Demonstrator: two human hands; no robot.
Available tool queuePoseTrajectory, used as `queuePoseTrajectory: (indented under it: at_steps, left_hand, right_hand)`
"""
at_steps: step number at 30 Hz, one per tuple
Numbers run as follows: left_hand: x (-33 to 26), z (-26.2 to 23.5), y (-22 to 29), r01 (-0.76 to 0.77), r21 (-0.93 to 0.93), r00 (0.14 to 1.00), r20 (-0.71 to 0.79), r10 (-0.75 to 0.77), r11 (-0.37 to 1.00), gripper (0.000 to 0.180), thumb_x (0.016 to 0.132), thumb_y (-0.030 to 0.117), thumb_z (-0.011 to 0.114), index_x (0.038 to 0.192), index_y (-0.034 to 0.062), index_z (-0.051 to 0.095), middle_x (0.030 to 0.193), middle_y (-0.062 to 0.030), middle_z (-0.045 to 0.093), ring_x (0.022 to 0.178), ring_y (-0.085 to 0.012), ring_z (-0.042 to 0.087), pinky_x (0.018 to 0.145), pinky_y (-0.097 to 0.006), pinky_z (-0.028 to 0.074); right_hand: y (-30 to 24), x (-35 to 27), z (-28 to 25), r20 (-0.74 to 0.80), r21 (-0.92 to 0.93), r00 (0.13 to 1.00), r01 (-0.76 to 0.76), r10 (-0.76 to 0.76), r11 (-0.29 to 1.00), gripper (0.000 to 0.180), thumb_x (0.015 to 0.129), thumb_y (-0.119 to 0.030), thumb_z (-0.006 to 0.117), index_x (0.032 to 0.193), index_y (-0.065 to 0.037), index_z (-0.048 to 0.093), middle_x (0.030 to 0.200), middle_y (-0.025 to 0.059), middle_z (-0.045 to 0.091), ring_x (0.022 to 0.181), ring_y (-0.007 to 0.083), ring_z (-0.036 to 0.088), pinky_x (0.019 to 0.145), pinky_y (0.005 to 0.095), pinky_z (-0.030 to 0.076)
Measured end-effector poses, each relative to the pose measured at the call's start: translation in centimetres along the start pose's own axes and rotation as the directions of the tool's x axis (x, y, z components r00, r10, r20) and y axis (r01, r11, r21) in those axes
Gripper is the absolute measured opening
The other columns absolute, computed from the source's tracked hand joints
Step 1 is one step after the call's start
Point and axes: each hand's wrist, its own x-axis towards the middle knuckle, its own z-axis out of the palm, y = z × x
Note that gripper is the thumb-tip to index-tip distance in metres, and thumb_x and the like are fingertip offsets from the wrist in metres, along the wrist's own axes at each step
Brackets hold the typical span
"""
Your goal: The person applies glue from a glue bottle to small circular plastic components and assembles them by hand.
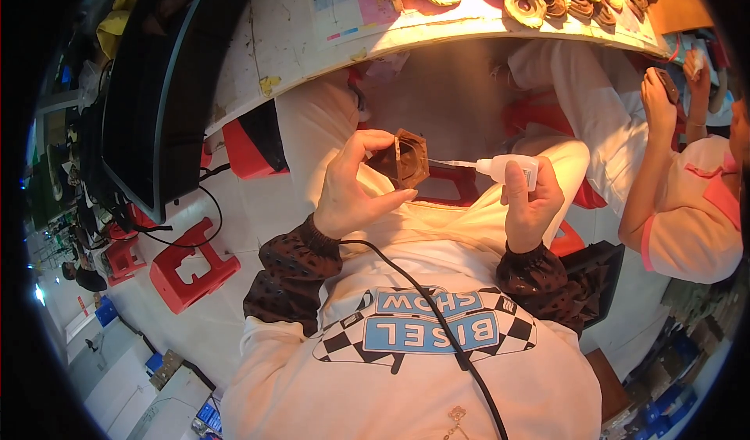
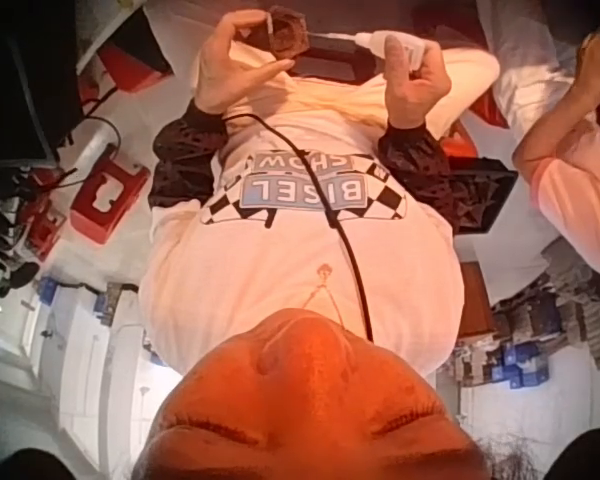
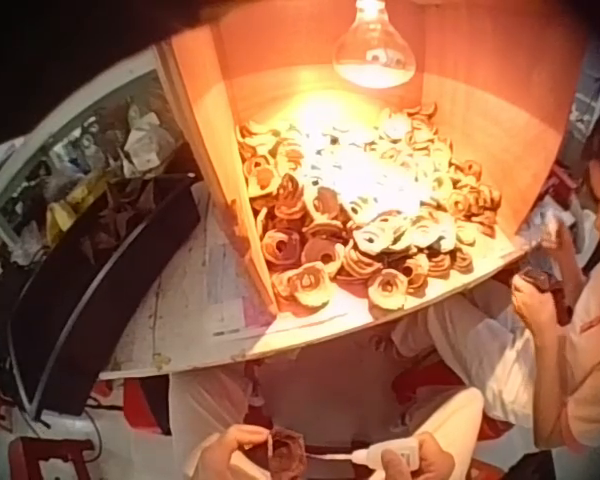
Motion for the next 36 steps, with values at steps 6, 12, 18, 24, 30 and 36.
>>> queuePoseTrajectory:
  at_steps: [6,12,18,24,30,36]
  left_hand:
    - [0.1,0.1,-0.2,-0.036,0.044,0.999,-0.023,0.037,0.998,0.062,0.060,0.009,0.083,0.113,0.0035,0.052,0.115,-0.0119,0.057,0.105,-0.0222,0.056,0.092,-0.032,0.042]
    - [0.0,0.4,-0.3,-0.099,0.067,0.993,-0.062,0.103,0.993,0.063,0.060,0.009,0.082,0.116,0.0055,0.051,0.116,-0.0102,0.057,0.106,-0.0263,0.056,0.093,-0.037,0.041]
    - [0.2,0.1,0.9,-0.133,0.190,0.989,-0.041,0.143,0.973,0.072,0.061,0.006,0.083,0.124,0.0029,0.047,0.122,-0.0132,0.055,0.111,-0.0246,0.055,0.096,-0.034,0.042]
    - [0.4,0.4,1.6,-0.228,0.302,0.967,-0.044,0.253,0.925,0.073,0.062,0.006,0.083,0.125,0.0034,0.047,0.122,-0.0136,0.055,0.112,-0.0275,0.054,0.096,-0.035,0.043]
    - [0.3,1.1,1.5,-0.245,0.258,0.949,-0.133,0.285,0.935,0.073,0.061,0.007,0.082,0.126,0.0065,0.049,0.121,-0.0104,0.056,0.108,-0.0269,0.055,0.092,-0.038,0.042]
    - [0.5,0.9,1.5,-0.290,0.280,0.925,-0.162,0.343,0.915,0.072,0.061,0.005,0.081,0.126,0.0062,0.050,0.121,-0.0109,0.056,0.108,-0.0276,0.055,0.092,-0.038,0.042]
  right_hand:
    - [-0.1,0.5,-0.2,-0.018,0.185,0.995,-0.093,0.098,0.978,0.018,0.092,-0.018,0.059,0.085,-0.001,0.057,0.070,0.0013,0.057,0.056,0.0035,0.044,0.050,0.0186,0.035]
    - [1.6,2.3,-0.3,0.071,0.616,0.923,-0.340,0.379,0.711,0.024,0.094,-0.026,0.054,0.086,-0.004,0.056,0.068,0.0020,0.053,0.050,0.0073,0.040,0.044,0.0209,0.031]
    - [3.0,2.7,-0.2,0.410,0.763,0.770,-0.583,0.488,0.279,0.027,0.095,-0.030,0.051,0.085,-0.007,0.056,0.059,0.0003,0.042,0.048,0.0103,0.036,0.044,0.0232,0.027]
    - [3.7,2.5,-0.2,0.484,0.772,0.745,-0.611,0.458,0.178,0.028,0.094,-0.030,0.050,0.084,-0.005,0.057,0.057,-0.0005,0.041,0.045,0.0104,0.036,0.043,0.0229,0.027]
    - [3.5,2.4,-0.6,0.481,0.773,0.746,-0.609,0.461,0.177,0.030,0.095,-0.031,0.049,0.085,-0.005,0.059,0.057,-0.0010,0.040,0.045,0.0106,0.036,0.043,0.0233,0.027]
    - [3.1,2.3,-0.8,0.482,0.782,0.746,-0.603,0.460,0.158,0.029,0.096,-0.031,0.050,0.081,-0.006,0.055,0.057,0.0000,0.041,0.046,0.0105,0.036,0.043,0.0235,0.028]
